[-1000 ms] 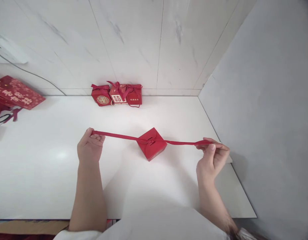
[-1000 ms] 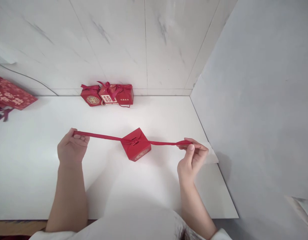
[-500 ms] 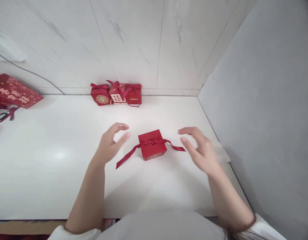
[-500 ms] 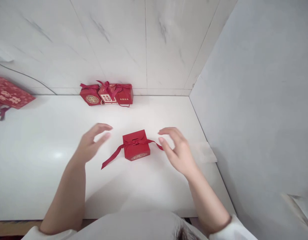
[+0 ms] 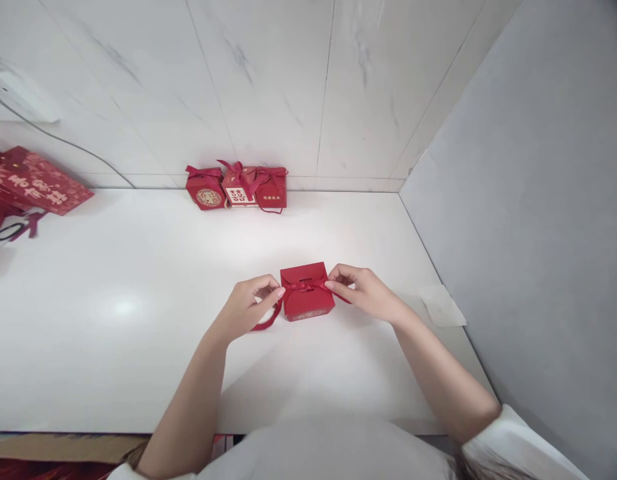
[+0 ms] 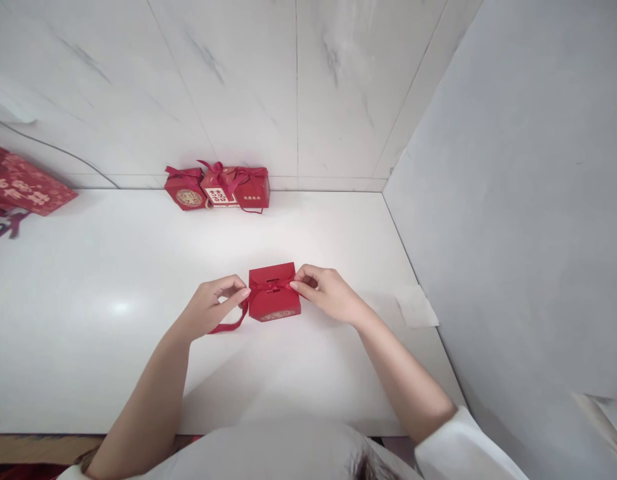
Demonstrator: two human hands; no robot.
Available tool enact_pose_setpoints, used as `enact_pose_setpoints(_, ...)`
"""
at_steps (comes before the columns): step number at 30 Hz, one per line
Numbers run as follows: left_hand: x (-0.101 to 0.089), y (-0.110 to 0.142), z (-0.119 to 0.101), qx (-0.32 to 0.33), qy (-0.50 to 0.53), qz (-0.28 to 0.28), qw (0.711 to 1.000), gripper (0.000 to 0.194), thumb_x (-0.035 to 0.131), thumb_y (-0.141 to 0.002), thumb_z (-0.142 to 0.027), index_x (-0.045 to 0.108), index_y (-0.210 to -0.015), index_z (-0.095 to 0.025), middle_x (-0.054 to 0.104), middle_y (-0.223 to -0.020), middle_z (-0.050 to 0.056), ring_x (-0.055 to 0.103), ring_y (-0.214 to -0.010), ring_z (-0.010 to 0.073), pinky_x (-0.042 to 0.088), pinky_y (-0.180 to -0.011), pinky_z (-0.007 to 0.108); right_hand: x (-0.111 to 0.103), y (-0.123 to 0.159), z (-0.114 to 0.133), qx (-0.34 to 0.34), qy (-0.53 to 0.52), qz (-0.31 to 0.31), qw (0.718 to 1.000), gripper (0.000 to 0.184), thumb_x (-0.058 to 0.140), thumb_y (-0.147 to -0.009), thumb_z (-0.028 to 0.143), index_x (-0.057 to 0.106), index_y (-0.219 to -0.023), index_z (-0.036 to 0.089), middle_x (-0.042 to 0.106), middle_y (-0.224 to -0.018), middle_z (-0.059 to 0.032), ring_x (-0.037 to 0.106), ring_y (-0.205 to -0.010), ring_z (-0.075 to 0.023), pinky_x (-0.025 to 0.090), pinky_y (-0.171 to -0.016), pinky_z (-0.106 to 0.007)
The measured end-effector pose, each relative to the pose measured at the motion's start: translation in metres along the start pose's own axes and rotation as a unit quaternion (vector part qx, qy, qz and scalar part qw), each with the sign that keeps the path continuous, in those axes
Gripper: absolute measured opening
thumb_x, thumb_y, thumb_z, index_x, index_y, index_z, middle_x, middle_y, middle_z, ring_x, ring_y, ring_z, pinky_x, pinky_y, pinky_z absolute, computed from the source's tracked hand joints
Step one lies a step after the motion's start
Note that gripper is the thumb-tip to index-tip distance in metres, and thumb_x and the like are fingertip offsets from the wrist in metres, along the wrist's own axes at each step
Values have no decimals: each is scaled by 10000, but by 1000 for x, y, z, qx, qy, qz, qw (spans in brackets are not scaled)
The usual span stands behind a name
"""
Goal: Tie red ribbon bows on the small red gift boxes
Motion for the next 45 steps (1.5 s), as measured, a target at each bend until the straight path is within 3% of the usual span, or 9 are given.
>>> enact_pose_setpoints(7,7,-4,15,-67,121,81,987,349,459,-932,-500,597,-811,-204,660,-833,48,631,-761,182,524,-703,313,6,-2,0,43,-159,60,985,282,505,-935,453,566,-871,186,516,-669,29,419,-561,-95,326,-514,-224)
enact_pose_setpoints(11,21,-1,27,-77,120,124,982,380,430,-935,-538,631,-973,-218,707,-900,75,665,-787,213,527,-680,327,6,0,-8,88,-118,42,988,315,455,-945,510,558,-960,213,449,-636,57,388,-532,-96,322,-478,-210)
enact_pose_setpoints(15,32,5,25,-104,158,175,966,411,419,-939,-538,648,-918,-197,697,-740,68,653,-705,207,523,-727,347,4,3,-4,65,-38,29,997,357,531,-908,473,494,-1184,249,511,-713,48,465,-582,-116,375,-507,-224)
enact_pose_setpoints(18,29,7,19,-106,163,164,967,388,470,-917,-533,635,-795,-203,666,-673,55,622,-645,186,511,-658,319,2,6,3,40,37,23,998,392,576,-868,326,457,-1239,281,526,-744,51,507,-609,-128,420,-551,-244)
enact_pose_setpoints(23,23,7,13,-143,173,127,966,311,572,-866,-499,602,-765,-206,596,-624,13,539,-545,129,386,-450,224,1,8,16,-7,124,-16,992,407,446,-864,133,517,-1222,313,627,-917,7,572,-702,-142,455,-622,-266)
enact_pose_setpoints(26,22,4,4,-131,167,117,970,305,557,-878,-469,606,-756,-195,596,-676,25,518,-552,116,372,-434,215,-2,6,22,-33,154,-51,986,292,466,-899,169,638,-1093,304,638,-1033,-23,613,-824,-161,478,-714,-294)
enact_pose_setpoints(32,14,-5,-7,-80,169,92,978,381,512,-910,-449,567,-642,-183,566,-628,20,346,-464,76,297,-414,235,-7,0,22,-12,139,-36,990,245,488,-944,300,662,-783,236,641,-821,-1,581,-710,-148,440,-651,-287)
enact_pose_setpoints(38,9,-8,-7,-102,93,42,990,426,549,-876,-521,633,-643,-174,574,-609,12,434,-504,95,362,-471,242,-10,0,23,17,88,-11,996,145,519,-914,278,646,-982,275,690,-933,24,593,-763,-144,447,-676,-277)
enact_pose_setpoints(45,8,-17,-17,-127,33,106,986,377,587,-844,-492,654,-666,-167,638,-637,10,445,-452,83,324,-393,212,-10,-6,27,3,178,8,984,198,501,-933,327,651,-836,240,664,-856,-1,561,-736,-149,407,-664,-286)
Point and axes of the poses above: each hand's wrist, its own y-axis away from the middle knuckle, its own x-axis out of the palm, z = x × y, the point moved 6 cm from there along -y, towards the middle knuckle
